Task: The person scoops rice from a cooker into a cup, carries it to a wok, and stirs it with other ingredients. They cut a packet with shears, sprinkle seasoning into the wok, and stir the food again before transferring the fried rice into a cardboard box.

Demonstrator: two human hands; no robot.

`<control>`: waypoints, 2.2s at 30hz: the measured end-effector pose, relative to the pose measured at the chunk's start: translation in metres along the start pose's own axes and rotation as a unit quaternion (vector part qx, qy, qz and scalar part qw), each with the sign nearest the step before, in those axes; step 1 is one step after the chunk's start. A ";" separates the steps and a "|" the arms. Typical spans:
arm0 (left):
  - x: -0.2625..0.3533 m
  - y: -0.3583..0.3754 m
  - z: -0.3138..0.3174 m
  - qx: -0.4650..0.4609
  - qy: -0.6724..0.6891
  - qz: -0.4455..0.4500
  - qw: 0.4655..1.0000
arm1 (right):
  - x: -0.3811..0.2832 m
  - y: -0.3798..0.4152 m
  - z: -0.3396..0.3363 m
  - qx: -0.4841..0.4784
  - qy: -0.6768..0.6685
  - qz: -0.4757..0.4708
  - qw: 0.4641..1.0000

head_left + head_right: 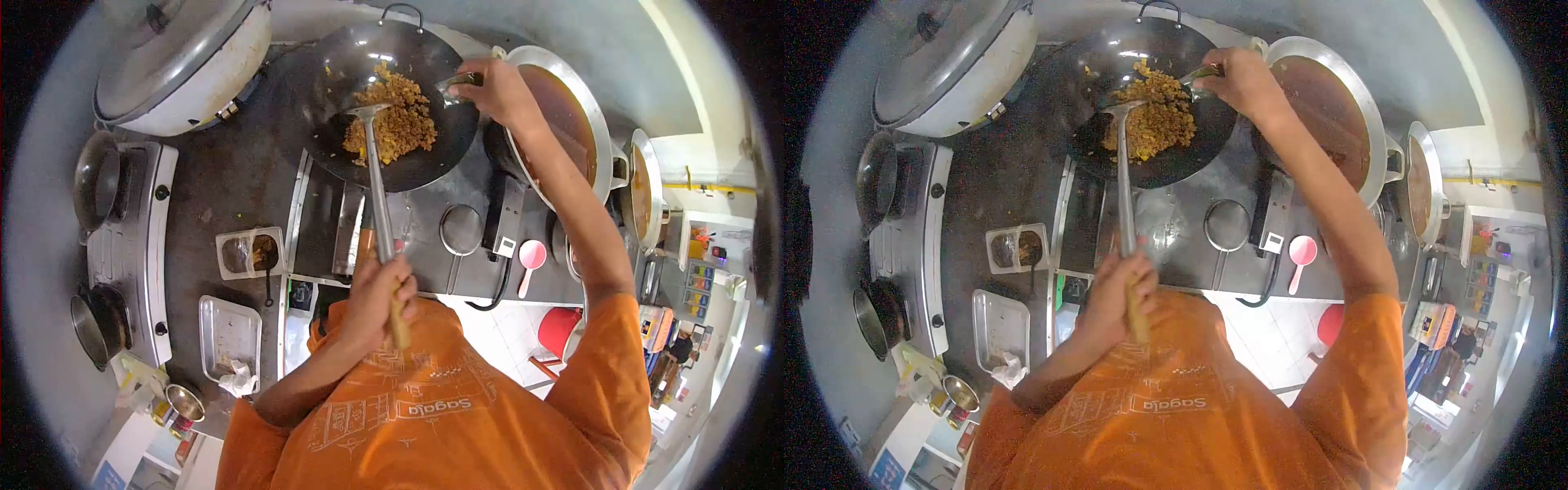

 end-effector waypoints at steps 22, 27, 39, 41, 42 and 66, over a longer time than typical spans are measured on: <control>0.119 0.084 -0.105 -0.155 -0.048 0.040 0.986 | -0.062 -0.053 0.059 -0.031 0.243 -0.151 0.958; 0.116 0.085 -0.098 -0.142 -0.060 0.048 0.987 | -0.059 -0.049 0.072 -0.027 0.241 -0.205 0.948; 0.075 0.043 -0.060 -0.009 -0.182 0.084 0.980 | -0.015 -0.029 0.084 0.032 0.226 -0.124 0.966; 0.067 0.028 -0.052 0.035 -0.223 0.099 0.969 | 0.003 -0.033 0.084 0.022 0.212 -0.097 0.972; 0.059 0.018 -0.052 0.042 -0.226 0.100 0.968 | 0.009 -0.036 0.088 0.058 0.208 -0.154 0.964; -0.045 -0.014 -0.040 0.011 -0.388 0.270 0.881 | 0.062 0.078 0.058 0.169 -0.307 0.114 0.930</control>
Point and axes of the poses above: each hand's wrist, its own y-axis away from the middle knuckle, its own z-axis out of the palm, x = y × z, the point moved 8 cm from there along -y, towards the middle knuckle, and after that the axes turned 14 degrees about -y, right-handed, at the moved point
